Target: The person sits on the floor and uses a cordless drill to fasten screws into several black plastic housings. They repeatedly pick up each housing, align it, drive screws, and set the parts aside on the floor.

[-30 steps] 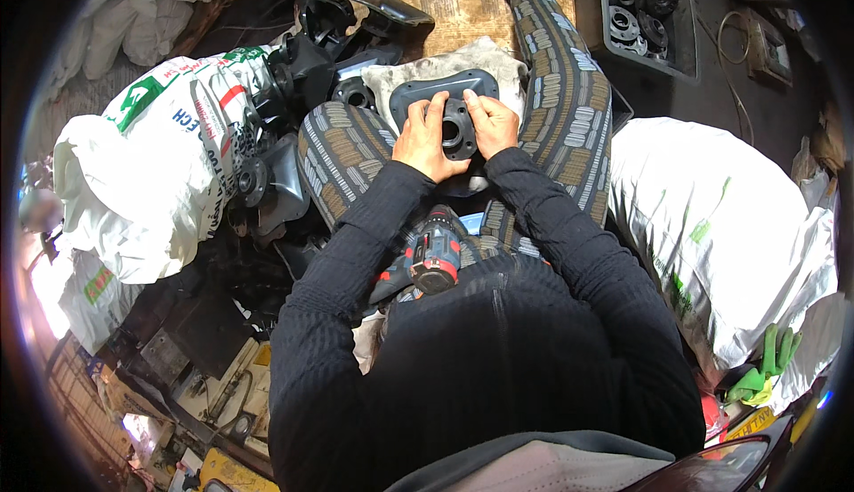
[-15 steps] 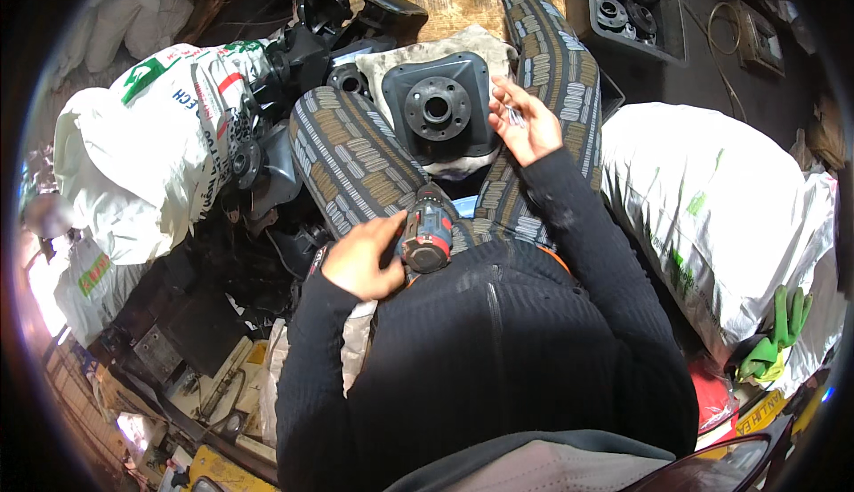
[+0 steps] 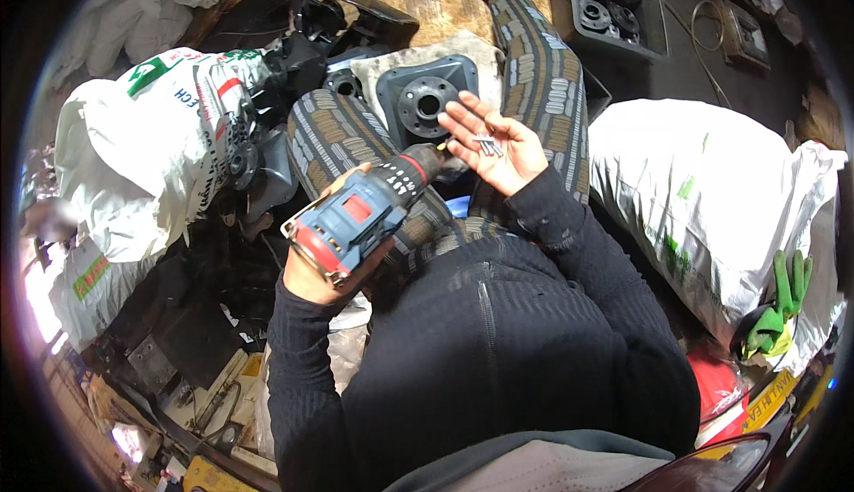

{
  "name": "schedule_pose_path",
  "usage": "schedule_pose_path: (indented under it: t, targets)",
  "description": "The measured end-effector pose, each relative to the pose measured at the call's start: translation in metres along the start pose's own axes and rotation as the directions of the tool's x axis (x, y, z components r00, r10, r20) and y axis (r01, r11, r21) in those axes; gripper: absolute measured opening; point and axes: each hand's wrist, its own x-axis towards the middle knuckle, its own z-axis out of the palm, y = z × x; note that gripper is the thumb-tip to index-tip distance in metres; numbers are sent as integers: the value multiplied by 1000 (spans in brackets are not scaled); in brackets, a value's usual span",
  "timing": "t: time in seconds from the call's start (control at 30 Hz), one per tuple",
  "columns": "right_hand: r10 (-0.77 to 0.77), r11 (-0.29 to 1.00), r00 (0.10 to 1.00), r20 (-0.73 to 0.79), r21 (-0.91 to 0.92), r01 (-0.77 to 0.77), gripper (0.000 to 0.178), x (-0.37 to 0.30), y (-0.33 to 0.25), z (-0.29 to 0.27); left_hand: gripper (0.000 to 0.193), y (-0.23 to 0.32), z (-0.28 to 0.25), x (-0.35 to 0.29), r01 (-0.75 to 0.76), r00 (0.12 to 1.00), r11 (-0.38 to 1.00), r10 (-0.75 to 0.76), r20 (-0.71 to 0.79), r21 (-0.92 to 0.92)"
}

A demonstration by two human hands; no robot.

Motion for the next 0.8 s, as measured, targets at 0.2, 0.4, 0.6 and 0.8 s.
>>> schedule_pose_path:
  t: [0.2,0.4,0.6,0.8]
  targets:
    - [12,999,999,-33,-31,-13,41,2,11,13,69,8,2,8,-92,995,972,82,56,218]
    - [53,991,999,-11,-124,-54,43,1,12,4,64,14,-2,11,-92,996,969,87,32,227]
    - [143,864,976,-161,-461,-203,34,-6,13,19,60,17,-14,13,-147,989,930,147,27,336]
    - [108,964,968,-227,-212,-157,27,2,15,9,61,7,-10,8,-92,995,967,100,-22,237]
